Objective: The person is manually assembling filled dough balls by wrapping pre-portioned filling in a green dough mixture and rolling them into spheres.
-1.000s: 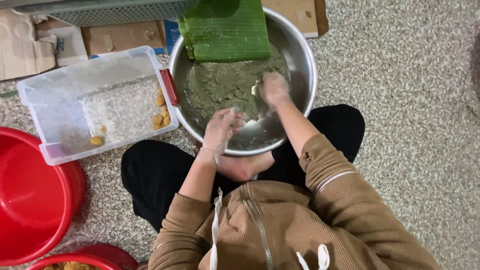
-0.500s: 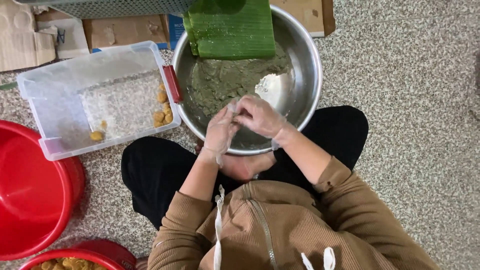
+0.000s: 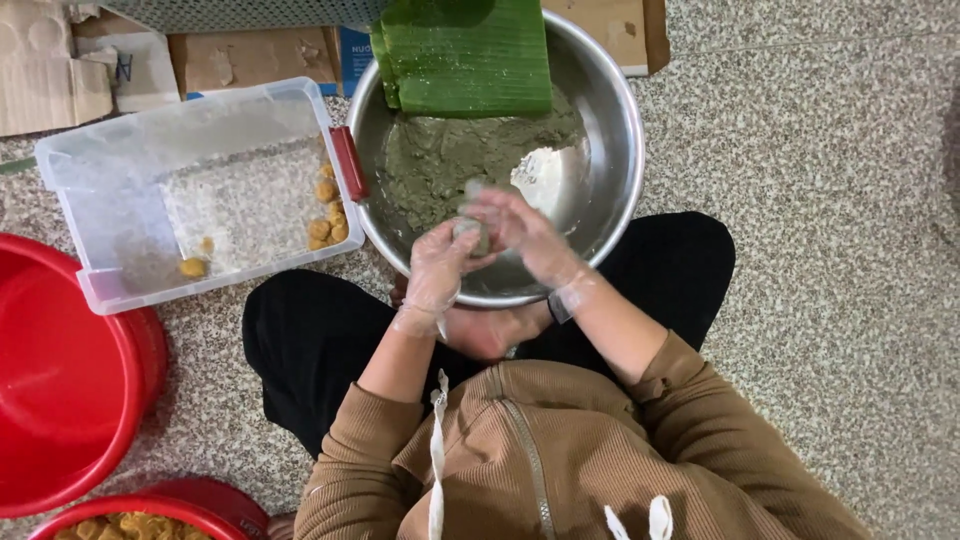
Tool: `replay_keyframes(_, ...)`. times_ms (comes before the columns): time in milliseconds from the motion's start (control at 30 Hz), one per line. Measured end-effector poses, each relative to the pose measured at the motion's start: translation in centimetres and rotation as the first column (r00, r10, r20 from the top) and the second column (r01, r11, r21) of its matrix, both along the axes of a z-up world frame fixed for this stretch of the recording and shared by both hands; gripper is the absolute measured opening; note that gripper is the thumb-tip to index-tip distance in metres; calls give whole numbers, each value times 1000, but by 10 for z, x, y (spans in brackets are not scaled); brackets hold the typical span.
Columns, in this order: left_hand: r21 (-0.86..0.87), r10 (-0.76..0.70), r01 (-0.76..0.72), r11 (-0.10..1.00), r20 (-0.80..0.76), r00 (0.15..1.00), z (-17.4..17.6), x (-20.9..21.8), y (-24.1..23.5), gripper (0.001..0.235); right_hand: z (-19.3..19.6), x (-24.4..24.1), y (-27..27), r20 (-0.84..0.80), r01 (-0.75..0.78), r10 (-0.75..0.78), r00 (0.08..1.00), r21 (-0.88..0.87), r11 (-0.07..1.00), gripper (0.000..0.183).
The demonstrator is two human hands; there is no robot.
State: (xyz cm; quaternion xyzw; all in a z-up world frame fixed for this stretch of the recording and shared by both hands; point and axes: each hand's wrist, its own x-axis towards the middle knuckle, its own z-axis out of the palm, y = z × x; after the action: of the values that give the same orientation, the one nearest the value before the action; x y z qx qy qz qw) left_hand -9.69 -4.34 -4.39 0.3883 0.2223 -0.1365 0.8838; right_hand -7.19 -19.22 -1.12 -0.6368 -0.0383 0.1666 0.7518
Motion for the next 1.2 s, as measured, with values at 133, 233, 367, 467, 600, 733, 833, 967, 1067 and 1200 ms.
replay_keyframes(133, 93, -11, 12, 996, -14, 1000, -16, -4, 2, 25, -39, -8, -1, -64, 60, -58, 996, 29, 998, 52)
replay_keyframes(233, -52, 33, -37, 998, -81, 996, 16, -3, 0, 37, -58, -4, -4, 4, 86, -86, 996, -106, 991, 32)
replay_keyframes(367, -148, 76, -91, 985, -105, 992, 1, 2, -8, 39, -41, -2, 4, -18, 70, -76, 997, -215, 974, 18)
replay_keyframes(467, -163, 105, -119, 979, -94, 990, -12, 4, 2, 38, -11, -4, 16, -157, 25, -41, 987, -99, 995, 59)
replay_keyframes(600, -336, 117, -161, 928, -146, 982, 2, 8, 5, 42, -60, 10, 1, -139, -45, 35, 990, -69, 997, 43)
replay_keyframes(733, -309, 225, -257, 916, -135, 965, -18, 13, 10, 35, -50, 43, 9, -150, -162, 143, 978, -124, 979, 68)
replay_keyframes(833, -231, 281, -313, 921, -160, 946, -30, 19, 13, 31, -15, 86, 40, -22, -240, 241, 970, -215, 947, 73)
replay_keyframes(967, 735, -221, -108, 670, 337, 915, -50, 12, 22, 22, 36, 116, 147, 350, -245, 505, 789, -575, 781, 24)
replay_keyframes(1067, 761, -434, -480, 436, 645, 629, -90, 16, 10, 15, -57, 146, 220, 474, -240, 825, 307, -800, 550, 11)
replay_keyframes(1200, 738, -327, -407, 538, 628, 706, -72, 26, -13, 15, -216, 162, 261, 104, -65, 977, 184, -991, 117, 22)
